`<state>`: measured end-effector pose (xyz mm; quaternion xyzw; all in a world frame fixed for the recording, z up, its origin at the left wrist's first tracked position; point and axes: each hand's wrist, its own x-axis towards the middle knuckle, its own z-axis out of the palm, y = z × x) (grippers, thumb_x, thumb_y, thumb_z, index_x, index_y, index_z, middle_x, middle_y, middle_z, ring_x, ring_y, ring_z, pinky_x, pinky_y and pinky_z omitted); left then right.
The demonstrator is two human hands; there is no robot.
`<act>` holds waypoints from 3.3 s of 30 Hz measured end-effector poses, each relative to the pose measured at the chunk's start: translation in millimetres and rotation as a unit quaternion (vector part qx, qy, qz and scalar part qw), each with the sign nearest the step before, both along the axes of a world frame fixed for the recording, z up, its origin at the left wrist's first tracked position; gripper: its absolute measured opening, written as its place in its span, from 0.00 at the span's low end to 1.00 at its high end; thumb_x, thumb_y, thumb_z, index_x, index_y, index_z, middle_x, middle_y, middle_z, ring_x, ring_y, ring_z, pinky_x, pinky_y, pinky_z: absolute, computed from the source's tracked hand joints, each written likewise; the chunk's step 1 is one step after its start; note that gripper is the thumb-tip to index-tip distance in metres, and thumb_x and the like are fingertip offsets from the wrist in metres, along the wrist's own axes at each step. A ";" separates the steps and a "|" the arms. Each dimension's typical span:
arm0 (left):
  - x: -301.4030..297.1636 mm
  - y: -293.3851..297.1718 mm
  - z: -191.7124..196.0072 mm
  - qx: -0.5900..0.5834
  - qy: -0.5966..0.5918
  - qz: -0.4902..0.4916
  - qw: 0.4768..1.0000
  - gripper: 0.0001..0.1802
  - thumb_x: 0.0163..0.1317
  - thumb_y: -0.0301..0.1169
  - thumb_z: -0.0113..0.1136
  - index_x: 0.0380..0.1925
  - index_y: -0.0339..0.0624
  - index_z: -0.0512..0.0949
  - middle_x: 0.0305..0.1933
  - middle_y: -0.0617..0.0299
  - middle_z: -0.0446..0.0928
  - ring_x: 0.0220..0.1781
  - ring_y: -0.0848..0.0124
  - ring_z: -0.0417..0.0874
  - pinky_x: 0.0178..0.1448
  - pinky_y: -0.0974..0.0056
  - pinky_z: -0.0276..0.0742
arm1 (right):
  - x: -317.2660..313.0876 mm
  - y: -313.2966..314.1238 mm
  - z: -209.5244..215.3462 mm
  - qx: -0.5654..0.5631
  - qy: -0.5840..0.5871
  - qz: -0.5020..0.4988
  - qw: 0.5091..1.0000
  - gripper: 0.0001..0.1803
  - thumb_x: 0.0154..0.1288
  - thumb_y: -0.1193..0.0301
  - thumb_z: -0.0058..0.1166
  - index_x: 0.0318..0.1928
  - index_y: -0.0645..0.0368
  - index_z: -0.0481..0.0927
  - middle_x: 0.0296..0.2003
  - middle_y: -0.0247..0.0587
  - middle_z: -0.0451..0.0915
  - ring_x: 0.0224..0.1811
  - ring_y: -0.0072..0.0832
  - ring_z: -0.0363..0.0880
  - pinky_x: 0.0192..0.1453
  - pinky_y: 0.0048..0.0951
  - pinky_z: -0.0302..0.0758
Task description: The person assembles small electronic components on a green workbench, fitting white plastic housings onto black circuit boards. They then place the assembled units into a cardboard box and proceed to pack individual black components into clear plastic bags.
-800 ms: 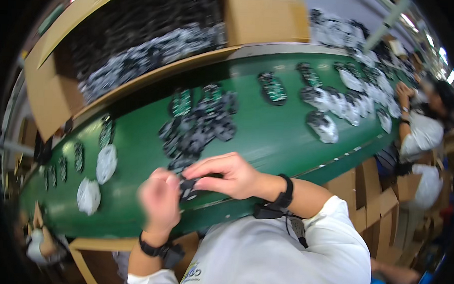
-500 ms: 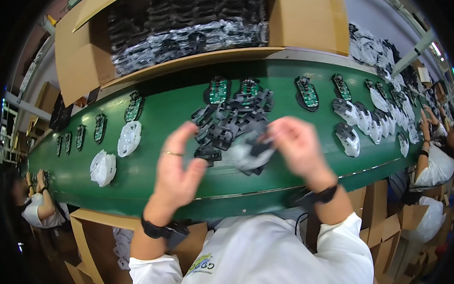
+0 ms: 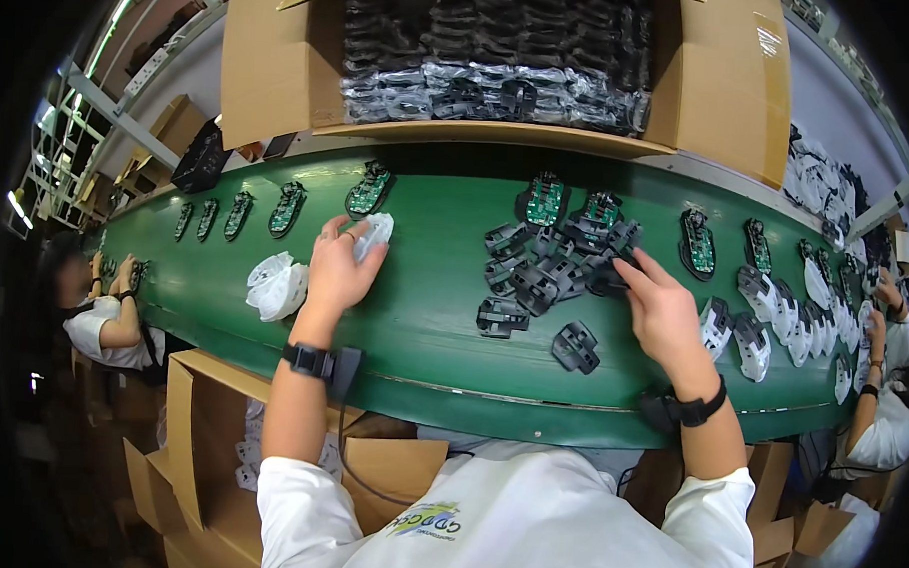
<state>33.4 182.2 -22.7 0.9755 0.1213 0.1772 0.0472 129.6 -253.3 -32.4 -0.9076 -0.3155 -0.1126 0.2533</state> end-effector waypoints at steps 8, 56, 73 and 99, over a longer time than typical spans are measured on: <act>-11.7 -73.4 4.3 0.000 -0.039 -0.253 0.967 0.19 0.62 0.35 0.66 0.48 0.34 0.82 0.45 0.49 0.85 0.48 0.46 0.83 0.57 0.52 0.79 | -29.2 -33.8 5.5 -0.083 0.012 -0.003 0.997 0.19 0.58 0.72 0.66 0.50 0.60 0.81 0.67 0.58 0.71 0.60 0.55 0.75 0.64 0.44 0.75; -60.8 -6.4 52.5 -0.011 -0.041 0.087 0.995 0.27 0.56 0.41 0.74 0.54 0.42 0.81 0.49 0.47 0.81 0.49 0.52 0.83 0.53 0.52 0.80 | 27.2 -68.7 18.8 0.027 -0.005 -0.210 0.977 0.12 0.74 0.67 0.54 0.45 0.65 0.83 0.35 0.43 0.82 0.35 0.33 0.80 0.40 0.33 0.77; -113.9 71.0 20.1 -0.256 -0.186 -0.023 0.948 0.21 0.63 0.26 0.70 0.53 0.33 0.74 0.67 0.47 0.71 0.61 0.65 0.76 0.46 0.63 0.85 | -60.3 22.1 8.4 -0.075 0.039 0.173 0.981 0.42 0.44 0.80 0.57 0.67 0.63 0.71 0.65 0.49 0.73 0.64 0.50 0.72 0.68 0.46 0.71; -90.8 90.0 12.4 0.128 -0.158 0.163 0.965 0.25 0.65 0.40 0.64 0.57 0.35 0.80 0.51 0.46 0.76 0.53 0.49 0.76 0.58 0.50 0.76 | -63.2 82.7 23.6 0.043 0.086 0.358 0.929 0.33 0.58 0.58 0.71 0.60 0.63 0.78 0.58 0.50 0.78 0.55 0.47 0.79 0.58 0.41 0.79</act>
